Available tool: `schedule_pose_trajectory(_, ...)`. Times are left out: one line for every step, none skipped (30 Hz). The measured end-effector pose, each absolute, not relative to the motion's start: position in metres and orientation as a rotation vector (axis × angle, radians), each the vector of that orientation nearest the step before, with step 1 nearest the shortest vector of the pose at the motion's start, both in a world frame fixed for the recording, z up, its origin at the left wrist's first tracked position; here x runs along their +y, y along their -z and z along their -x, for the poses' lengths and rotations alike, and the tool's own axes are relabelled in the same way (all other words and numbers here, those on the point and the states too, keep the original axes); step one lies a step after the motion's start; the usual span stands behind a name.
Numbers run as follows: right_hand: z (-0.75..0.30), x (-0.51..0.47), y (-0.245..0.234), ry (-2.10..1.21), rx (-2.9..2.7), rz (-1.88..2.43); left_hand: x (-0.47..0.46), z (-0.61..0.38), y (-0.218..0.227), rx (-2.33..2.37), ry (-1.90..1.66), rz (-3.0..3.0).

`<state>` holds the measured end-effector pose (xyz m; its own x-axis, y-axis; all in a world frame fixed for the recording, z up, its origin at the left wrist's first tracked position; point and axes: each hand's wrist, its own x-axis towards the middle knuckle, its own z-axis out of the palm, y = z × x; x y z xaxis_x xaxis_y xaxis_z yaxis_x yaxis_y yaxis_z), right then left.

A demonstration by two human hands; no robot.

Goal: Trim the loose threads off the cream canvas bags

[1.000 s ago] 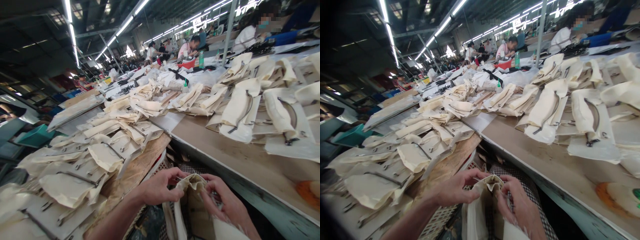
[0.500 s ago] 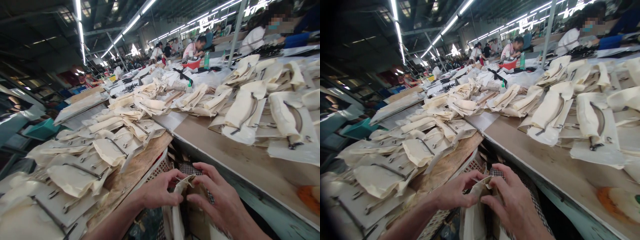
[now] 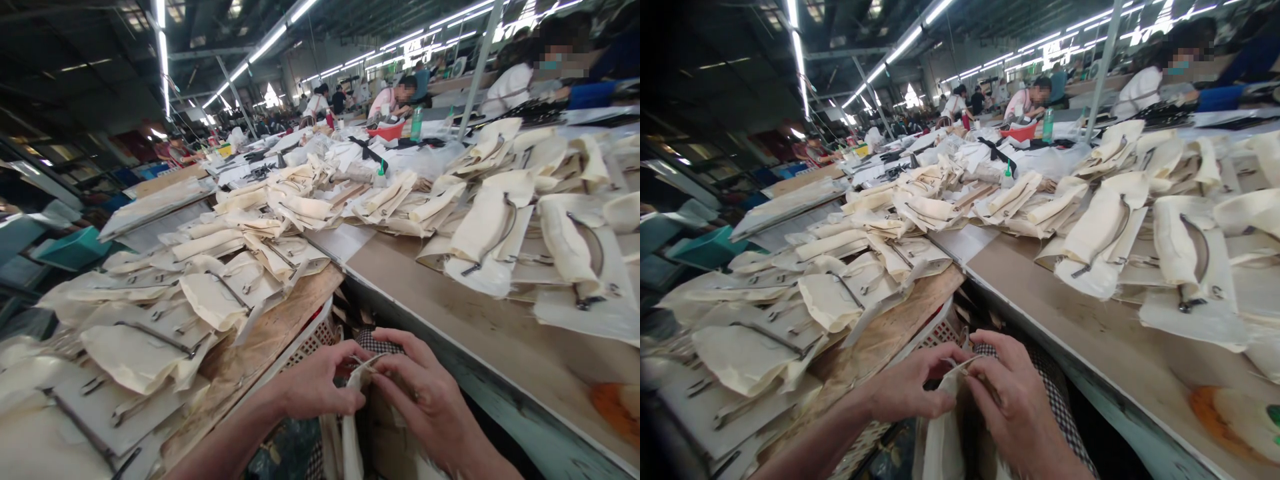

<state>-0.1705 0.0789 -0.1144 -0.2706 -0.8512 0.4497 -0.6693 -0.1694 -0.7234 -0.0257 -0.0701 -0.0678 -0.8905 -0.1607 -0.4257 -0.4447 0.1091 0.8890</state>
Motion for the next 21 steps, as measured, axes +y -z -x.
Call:
schedule_pose_trajectory(0.172, 0.079, 0.112, 1.385, 1.859, 1.772, -0.071, 0.026, 0.067, 2.149, -1.872, 0.604)
schedule_pose_trajectory(0.174, 0.078, 0.11, 1.347, 1.823, 1.781, -0.072, 0.026, 0.067, 2.138, -1.885, 0.599)
schedule_pose_trajectory(0.176, 0.077, 0.108, 1.31, 1.788, 1.789, -0.072, 0.027, 0.067, 2.129, -1.902, 0.586)
schedule_pose_trajectory(0.178, 0.076, 0.107, 1.273, 1.757, 1.795, -0.073, 0.027, 0.067, 2.132, -1.918, 0.569)
schedule_pose_trajectory(0.179, 0.075, 0.106, 1.247, 1.737, 1.796, -0.073, 0.027, 0.067, 2.144, -1.923, 0.551)
schedule_pose_trajectory(0.18, 0.074, 0.106, 1.228, 1.726, 1.796, -0.073, 0.027, 0.066, 2.17, -1.913, 0.543)
schedule_pose_trajectory(0.181, 0.072, 0.107, 1.214, 1.722, 1.789, -0.073, 0.027, 0.065, 2.209, -1.89, 0.54)
schedule_pose_trajectory(0.181, 0.071, 0.108, 1.21, 1.722, 1.782, -0.071, 0.027, 0.064, 2.261, -1.861, 0.542)
schedule_pose_trajectory(0.181, 0.07, 0.111, 1.216, 1.723, 1.772, -0.069, 0.027, 0.062, 2.32, -1.83, 0.552)
schedule_pose_trajectory(0.181, 0.069, 0.113, 1.229, 1.725, 1.759, -0.066, 0.027, 0.06, 2.382, -1.802, 0.572)
schedule_pose_trajectory(0.18, 0.068, 0.115, 1.238, 1.723, 1.742, -0.063, 0.028, 0.058, 2.446, -1.783, 0.598)
schedule_pose_trajectory(0.18, 0.068, 0.116, 1.248, 1.716, 1.72, -0.06, 0.028, 0.056, 2.514, -1.766, 0.627)
schedule_pose_trajectory(0.179, 0.067, 0.117, 1.259, 1.706, 1.695, -0.057, 0.029, 0.055, 2.583, -1.741, 0.657)
schedule_pose_trajectory(0.178, 0.067, 0.117, 1.263, 1.69, 1.671, -0.054, 0.03, 0.054, 2.65, -1.704, 0.688)
schedule_pose_trajectory(0.178, 0.067, 0.116, 1.273, 1.676, 1.648, -0.052, 0.031, 0.053, 2.708, -1.663, 0.714)
schedule_pose_trajectory(0.178, 0.067, 0.115, 1.293, 1.667, 1.629, -0.05, 0.032, 0.053, 2.75, -1.622, 0.733)
schedule_pose_trajectory(0.177, 0.066, 0.114, 1.32, 1.662, 1.612, -0.05, 0.033, 0.053, 2.776, -1.585, 0.752)
schedule_pose_trajectory(0.177, 0.066, 0.114, 1.348, 1.656, 1.595, -0.05, 0.034, 0.053, 2.79, -1.554, 0.769)
schedule_pose_trajectory(0.177, 0.066, 0.113, 1.376, 1.643, 1.58, -0.051, 0.036, 0.053, 2.797, -1.529, 0.778)
schedule_pose_trajectory(0.176, 0.065, 0.113, 1.406, 1.622, 1.563, -0.051, 0.036, 0.052, 2.806, -1.51, 0.778)
schedule_pose_trajectory(0.176, 0.065, 0.113, 1.428, 1.593, 1.547, -0.052, 0.037, 0.052, 2.821, -1.492, 0.77)
